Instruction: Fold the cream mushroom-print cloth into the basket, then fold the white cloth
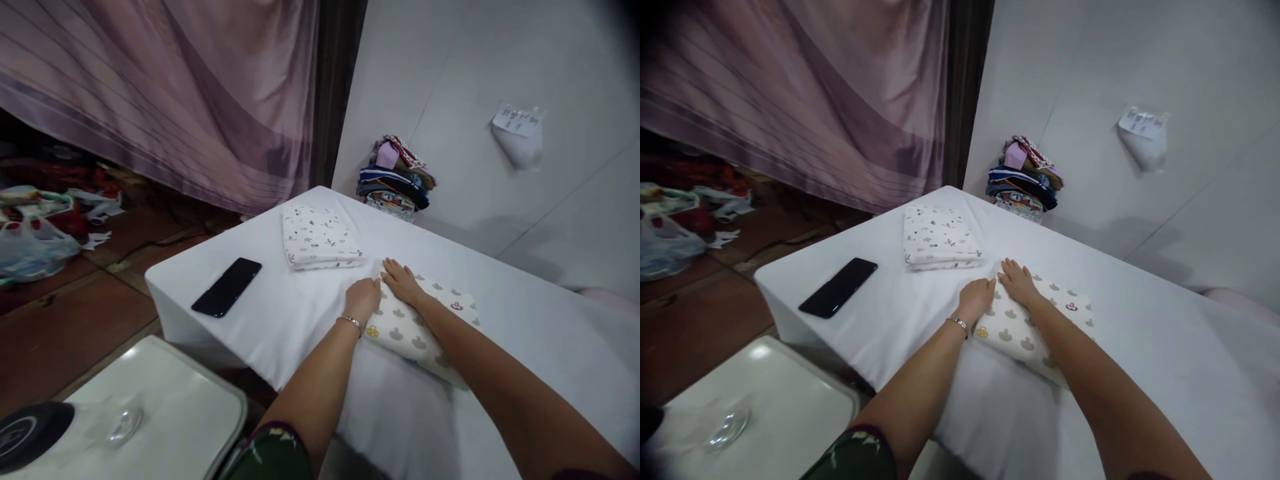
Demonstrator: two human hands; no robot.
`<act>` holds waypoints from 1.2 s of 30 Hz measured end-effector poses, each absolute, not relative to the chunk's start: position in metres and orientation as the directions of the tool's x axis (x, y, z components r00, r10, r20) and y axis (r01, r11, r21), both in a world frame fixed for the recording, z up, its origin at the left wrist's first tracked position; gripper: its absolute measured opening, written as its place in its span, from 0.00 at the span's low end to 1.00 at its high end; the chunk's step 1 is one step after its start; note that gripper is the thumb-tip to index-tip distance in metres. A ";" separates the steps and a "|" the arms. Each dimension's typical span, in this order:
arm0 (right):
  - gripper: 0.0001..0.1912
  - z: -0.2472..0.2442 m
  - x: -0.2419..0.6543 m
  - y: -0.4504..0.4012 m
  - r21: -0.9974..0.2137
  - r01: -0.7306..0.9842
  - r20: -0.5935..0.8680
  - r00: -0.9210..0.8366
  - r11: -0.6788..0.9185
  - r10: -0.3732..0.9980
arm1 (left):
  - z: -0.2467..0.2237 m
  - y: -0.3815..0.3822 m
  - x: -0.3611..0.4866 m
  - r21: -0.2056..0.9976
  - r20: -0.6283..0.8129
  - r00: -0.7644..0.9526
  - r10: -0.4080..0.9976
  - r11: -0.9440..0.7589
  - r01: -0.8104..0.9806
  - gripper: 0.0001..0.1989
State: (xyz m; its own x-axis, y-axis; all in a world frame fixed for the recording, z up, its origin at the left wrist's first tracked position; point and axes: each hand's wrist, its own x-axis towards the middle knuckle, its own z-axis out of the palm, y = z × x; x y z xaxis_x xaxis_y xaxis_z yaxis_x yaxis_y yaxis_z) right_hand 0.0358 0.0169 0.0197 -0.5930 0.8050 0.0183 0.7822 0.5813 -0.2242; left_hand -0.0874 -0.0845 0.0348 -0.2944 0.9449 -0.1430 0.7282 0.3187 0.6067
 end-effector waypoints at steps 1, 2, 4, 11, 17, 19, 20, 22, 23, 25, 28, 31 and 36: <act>0.27 0.021 0.039 0.015 -0.243 0.787 0.046 -0.575 0.567 0.817 | 0.037 -0.086 -0.093 0.635 -0.172 -0.281 0.944 0.325 0.701 0.24; 0.27 0.023 0.042 0.012 -0.256 0.796 0.085 -0.547 0.548 0.833 | 0.039 -0.087 -0.098 0.657 -0.198 -0.269 0.943 0.331 0.677 0.24; 0.27 0.025 0.049 0.002 -0.270 0.817 0.168 -0.480 0.509 0.861 | 0.042 -0.092 -0.108 0.682 -0.238 -0.239 0.941 0.337 0.649 0.22; 0.28 0.017 0.056 -0.040 -0.285 0.807 0.112 -0.507 0.517 0.855 | 0.034 -0.118 -0.110 0.757 -0.249 -0.140 0.958 0.283 0.589 0.20; 0.26 0.023 0.054 -0.038 -0.312 0.788 0.110 -0.524 0.530 0.844 | 0.032 -0.123 -0.105 0.757 -0.235 -0.142 0.961 0.273 0.593 0.18; 0.24 0.033 0.052 -0.037 -0.353 0.769 0.179 -0.503 0.533 0.845 | 0.032 -0.122 -0.105 0.760 -0.230 -0.142 0.963 0.269 0.592 0.18; 0.23 0.038 0.049 -0.038 -0.371 0.770 0.203 -0.478 0.519 0.855 | 0.032 -0.121 -0.105 0.764 -0.223 -0.144 0.964 0.265 0.589 0.18; 0.23 0.049 0.042 -0.041 -0.393 0.806 0.175 -0.407 0.443 0.896 | 0.030 -0.119 -0.106 0.781 -0.210 -0.154 0.966 0.260 0.568 0.19; 0.23 0.053 0.037 -0.043 -0.390 0.832 0.125 -0.376 0.394 0.918 | 0.029 -0.117 -0.107 0.793 -0.206 -0.158 0.966 0.259 0.552 0.19; 0.24 0.060 0.027 -0.047 -0.347 0.886 0.007 -0.325 0.307 0.946 | 0.026 -0.115 -0.108 0.810 -0.208 -0.161 0.965 0.262 0.524 0.17; 0.26 0.066 0.014 -0.049 -0.228 0.939 -0.116 -0.290 0.259 0.950 | 0.022 -0.113 -0.109 0.844 -0.208 -0.138 0.968 0.249 0.474 0.14; 0.27 0.069 0.007 -0.046 -0.143 0.956 -0.179 -0.279 0.256 0.943 | 0.020 -0.113 -0.109 0.921 -0.242 -0.065 0.968 0.250 0.300 0.12; 0.16 0.068 0.007 -0.039 -0.145 0.952 -0.176 -0.292 0.268 0.940 | 0.024 -0.113 -0.110 0.938 -0.343 0.015 0.939 0.342 0.058 0.11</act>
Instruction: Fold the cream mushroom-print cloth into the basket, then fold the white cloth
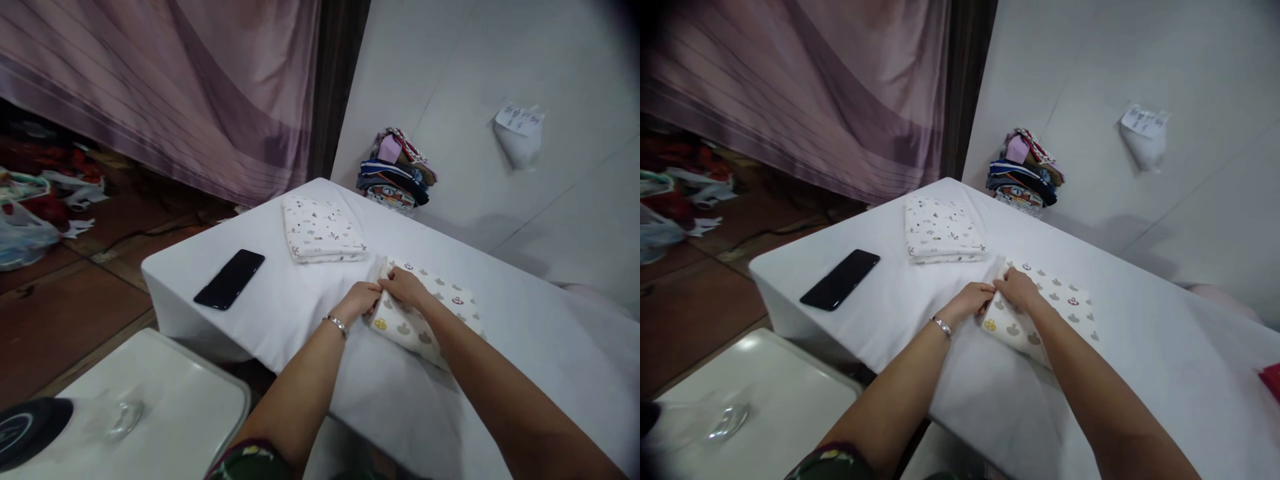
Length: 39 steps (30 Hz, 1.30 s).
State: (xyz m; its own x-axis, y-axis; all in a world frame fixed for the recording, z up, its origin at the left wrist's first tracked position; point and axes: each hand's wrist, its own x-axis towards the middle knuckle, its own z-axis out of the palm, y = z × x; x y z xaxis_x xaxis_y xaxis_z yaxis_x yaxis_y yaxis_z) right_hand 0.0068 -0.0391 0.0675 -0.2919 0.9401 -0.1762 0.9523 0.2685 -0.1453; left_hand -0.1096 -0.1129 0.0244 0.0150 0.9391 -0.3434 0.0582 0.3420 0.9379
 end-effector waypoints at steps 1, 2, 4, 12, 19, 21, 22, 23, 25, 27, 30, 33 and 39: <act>0.13 0.066 0.008 -0.038 -0.168 0.949 -0.169 -0.295 0.268 0.940 | 0.025 -0.113 -0.110 0.932 -0.361 0.019 0.933 0.359 0.059 0.12; 0.10 0.064 0.010 -0.037 -0.201 0.944 -0.162 -0.294 0.260 0.942 | 0.025 -0.112 -0.110 0.926 -0.374 0.021 0.927 0.371 0.072 0.12; 0.08 0.059 0.015 -0.036 -0.291 0.930 -0.164 -0.280 0.224 0.946 | 0.023 -0.111 -0.111 0.917 -0.382 -0.006 0.924 0.380 0.118 0.12; 0.07 0.045 0.030 -0.039 -0.540 0.825 -0.127 -0.275 0.166 0.953 | 0.016 -0.108 -0.109 0.907 -0.296 -0.136 0.945 0.323 0.270 0.11; 0.08 0.046 0.030 -0.043 -0.602 0.783 -0.105 -0.271 0.155 0.957 | 0.021 -0.110 -0.108 0.888 -0.212 -0.091 0.973 0.230 0.397 0.17; 0.09 0.045 0.030 -0.043 -0.588 0.796 -0.122 -0.261 0.142 0.958 | 0.022 -0.110 -0.108 0.875 -0.217 -0.078 0.973 0.229 0.426 0.17; 0.09 0.045 0.031 -0.042 -0.577 0.804 -0.126 -0.261 0.143 0.957 | 0.022 -0.109 -0.108 0.866 -0.221 -0.077 0.972 0.232 0.443 0.17; 0.10 0.044 0.031 -0.041 -0.564 0.812 -0.127 -0.264 0.150 0.956 | 0.022 -0.109 -0.108 0.857 -0.227 -0.079 0.971 0.237 0.457 0.17; 0.11 0.042 0.032 -0.039 -0.540 0.824 -0.123 -0.277 0.169 0.953 | 0.022 -0.108 -0.108 0.846 -0.238 -0.086 0.967 0.250 0.471 0.17; 0.11 0.041 0.032 -0.037 -0.521 0.835 -0.125 -0.281 0.178 0.952 | 0.022 -0.107 -0.107 0.850 -0.262 -0.087 0.961 0.272 0.451 0.18; 0.12 0.043 0.029 -0.036 -0.512 0.845 -0.152 -0.266 0.155 0.952 | 0.021 -0.106 -0.107 0.879 -0.301 -0.060 0.952 0.301 0.370 0.16; 0.12 0.048 0.025 -0.037 -0.527 0.843 -0.202 -0.249 0.109 0.947 | 0.019 -0.105 -0.106 0.897 -0.322 -0.045 0.946 0.319 0.306 0.13; 0.09 0.052 0.025 -0.041 -0.597 0.799 -0.230 -0.260 0.075 0.938 | 0.020 -0.106 -0.105 0.889 -0.332 -0.057 0.942 0.333 0.314 0.18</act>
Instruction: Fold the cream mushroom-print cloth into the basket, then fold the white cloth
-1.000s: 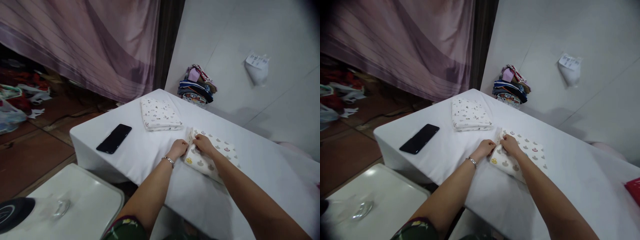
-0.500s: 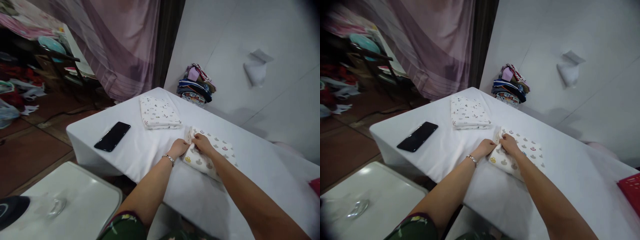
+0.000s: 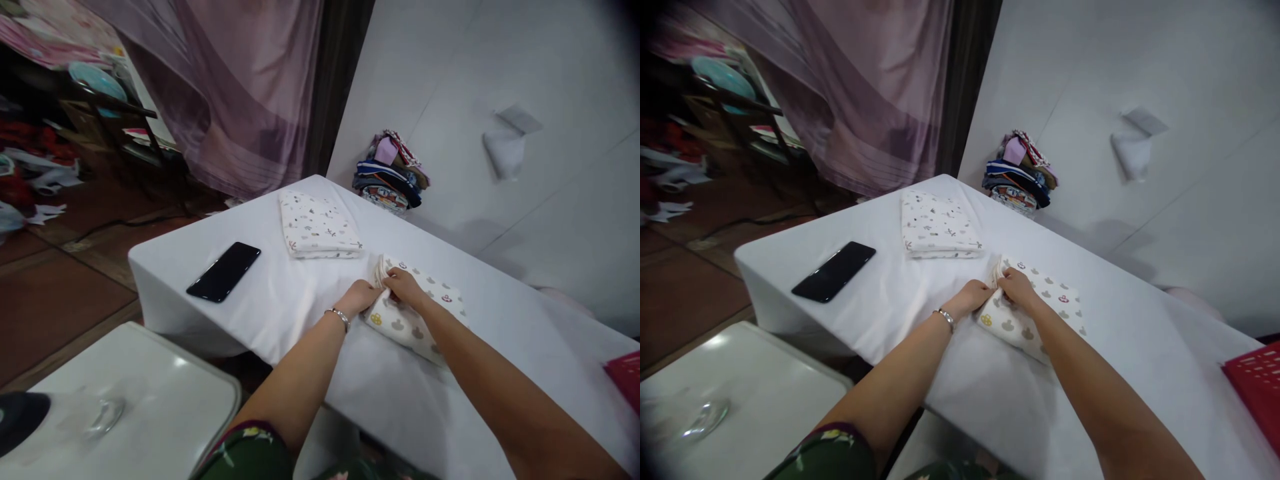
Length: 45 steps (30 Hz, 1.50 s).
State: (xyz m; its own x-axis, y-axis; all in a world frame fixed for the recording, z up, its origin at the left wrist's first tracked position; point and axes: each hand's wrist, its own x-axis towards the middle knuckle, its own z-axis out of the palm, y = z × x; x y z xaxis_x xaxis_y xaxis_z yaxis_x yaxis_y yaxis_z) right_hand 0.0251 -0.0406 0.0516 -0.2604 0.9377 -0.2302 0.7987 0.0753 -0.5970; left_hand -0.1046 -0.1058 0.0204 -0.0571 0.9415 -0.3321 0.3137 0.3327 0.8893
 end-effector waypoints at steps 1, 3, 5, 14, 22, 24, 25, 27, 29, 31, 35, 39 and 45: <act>0.09 0.051 0.026 -0.041 -0.608 0.790 -0.224 -0.264 0.077 0.938 | 0.021 -0.107 -0.105 0.891 -0.333 -0.047 0.942 0.331 0.312 0.20; 0.10 0.050 0.028 -0.041 -0.624 0.778 -0.217 -0.266 0.076 0.939 | 0.023 -0.108 -0.105 0.891 -0.336 -0.024 0.942 0.326 0.315 0.21; 0.11 0.049 0.029 -0.042 -0.631 0.773 -0.217 -0.262 0.070 0.940 | 0.024 -0.108 -0.104 0.880 -0.336 -0.024 0.941 0.323 0.347 0.20; 0.12 0.052 0.024 -0.043 -0.584 0.811 -0.258 -0.244 0.051 0.935 | 0.024 -0.107 -0.100 0.824 -0.292 -0.090 0.952 0.298 0.482 0.13; 0.14 0.058 0.016 -0.043 -0.465 0.884 -0.326 -0.217 0.043 0.920 | 0.029 -0.118 -0.092 0.751 -0.060 -0.148 0.987 0.142 0.645 0.17; 0.15 0.058 0.014 -0.041 -0.440 0.897 -0.335 -0.208 0.042 0.919 | 0.028 -0.118 -0.092 0.767 -0.024 -0.134 0.991 0.105 0.634 0.17; 0.14 0.058 0.014 -0.040 -0.436 0.899 -0.336 -0.204 0.040 0.919 | 0.027 -0.117 -0.092 0.799 -0.046 -0.126 0.991 0.112 0.591 0.16; 0.14 0.056 0.014 -0.038 -0.431 0.902 -0.343 -0.195 0.031 0.919 | 0.024 -0.114 -0.093 0.859 -0.120 -0.098 0.988 0.153 0.489 0.15; 0.15 0.056 0.015 -0.036 -0.431 0.902 -0.351 -0.189 0.022 0.917 | 0.021 -0.110 -0.095 0.880 -0.186 -0.072 0.980 0.198 0.431 0.14; 0.16 0.055 0.016 -0.036 -0.442 0.897 -0.362 -0.188 0.009 0.913 | 0.019 -0.108 -0.097 0.873 -0.209 -0.077 0.975 0.221 0.434 0.13; 0.17 0.054 0.019 -0.039 -0.484 0.875 -0.355 -0.197 0.001 0.914 | 0.021 -0.109 -0.101 0.847 -0.207 -0.144 0.968 0.251 0.469 0.11; 0.18 0.051 0.021 -0.041 -0.481 0.877 -0.334 -0.196 0.012 0.922 | 0.024 -0.113 -0.101 0.768 -0.145 -0.270 0.952 0.280 0.576 0.12; 0.18 0.048 0.027 -0.045 -0.546 0.836 -0.288 -0.256 0.061 0.923 | 0.021 -0.114 -0.097 0.700 -0.128 -0.272 0.954 0.281 0.657 0.11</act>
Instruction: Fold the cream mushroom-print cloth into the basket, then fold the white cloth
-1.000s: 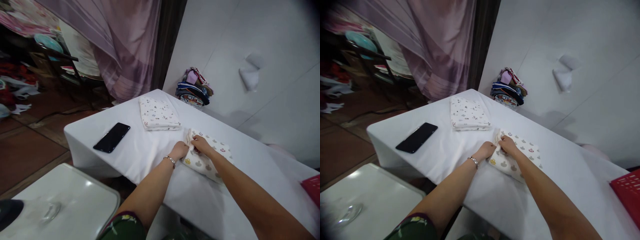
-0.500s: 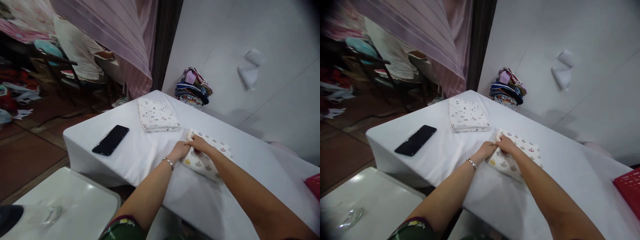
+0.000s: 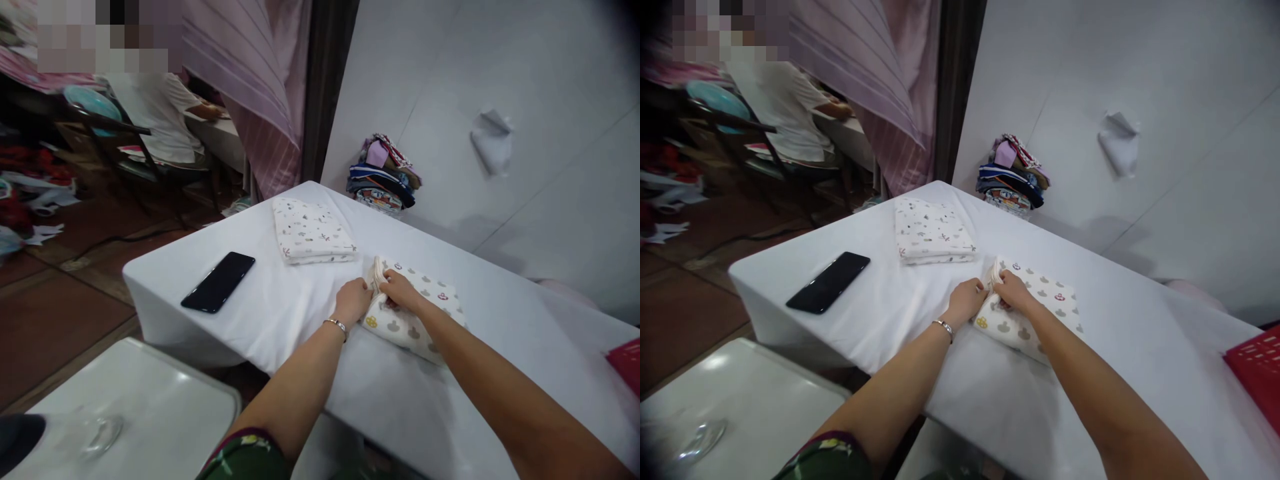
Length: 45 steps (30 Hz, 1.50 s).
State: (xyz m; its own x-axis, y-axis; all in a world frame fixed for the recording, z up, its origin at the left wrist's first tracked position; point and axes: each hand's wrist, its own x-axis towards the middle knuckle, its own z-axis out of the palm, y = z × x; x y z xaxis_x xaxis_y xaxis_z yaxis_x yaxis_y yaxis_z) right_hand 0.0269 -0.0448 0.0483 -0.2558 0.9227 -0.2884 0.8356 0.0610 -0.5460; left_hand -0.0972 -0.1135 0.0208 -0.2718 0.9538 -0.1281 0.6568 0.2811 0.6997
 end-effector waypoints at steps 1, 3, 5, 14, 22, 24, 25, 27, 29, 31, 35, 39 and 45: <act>0.17 0.048 0.028 -0.045 -0.561 0.825 -0.279 -0.264 0.067 0.923 | 0.020 -0.113 -0.097 0.693 -0.123 -0.277 0.953 0.282 0.663 0.11; 0.17 0.048 0.030 -0.046 -0.574 0.816 -0.265 -0.272 0.075 0.925 | 0.019 -0.113 -0.098 0.682 -0.117 -0.277 0.954 0.280 0.675 0.11; 0.16 0.047 0.030 -0.047 -0.573 0.816 -0.262 -0.269 0.075 0.927 | 0.019 -0.112 -0.099 0.672 -0.126 -0.262 0.957 0.277 0.687 0.11; 0.15 0.048 0.028 -0.048 -0.561 0.824 -0.260 -0.260 0.073 0.930 | 0.019 -0.110 -0.100 0.639 -0.129 -0.196 0.972 0.233 0.733 0.10; 0.15 0.052 0.028 -0.052 -0.558 0.827 -0.256 -0.253 0.071 0.933 | 0.020 -0.112 -0.097 0.708 -0.115 -0.224 0.968 0.238 0.664 0.14; 0.15 0.052 0.028 -0.051 -0.543 0.837 -0.261 -0.241 0.064 0.935 | 0.022 -0.113 -0.097 0.708 -0.128 -0.233 0.964 0.254 0.659 0.14; 0.15 0.052 0.028 -0.051 -0.538 0.840 -0.262 -0.238 0.063 0.935 | 0.022 -0.113 -0.097 0.701 -0.128 -0.241 0.962 0.259 0.664 0.13; 0.15 0.051 0.028 -0.051 -0.539 0.840 -0.259 -0.242 0.068 0.935 | 0.022 -0.112 -0.097 0.682 -0.131 -0.251 0.959 0.271 0.679 0.12; 0.15 0.051 0.028 -0.050 -0.548 0.833 -0.248 -0.250 0.078 0.936 | 0.020 -0.112 -0.097 0.670 -0.139 -0.244 0.960 0.273 0.690 0.10; 0.15 0.051 0.028 -0.050 -0.548 0.833 -0.241 -0.253 0.084 0.937 | 0.019 -0.111 -0.097 0.676 -0.146 -0.228 0.963 0.265 0.688 0.09; 0.14 0.051 0.029 -0.050 -0.549 0.832 -0.244 -0.257 0.085 0.935 | 0.017 -0.109 -0.097 0.729 -0.138 -0.219 0.966 0.248 0.638 0.08; 0.15 0.050 0.030 -0.050 -0.575 0.816 -0.262 -0.255 0.062 0.931 | 0.018 -0.109 -0.097 0.789 -0.122 -0.216 0.969 0.227 0.571 0.08; 0.13 0.054 0.031 -0.053 -0.628 0.778 -0.285 -0.250 0.017 0.925 | 0.024 -0.109 -0.097 0.856 -0.164 -0.186 0.969 0.234 0.461 0.12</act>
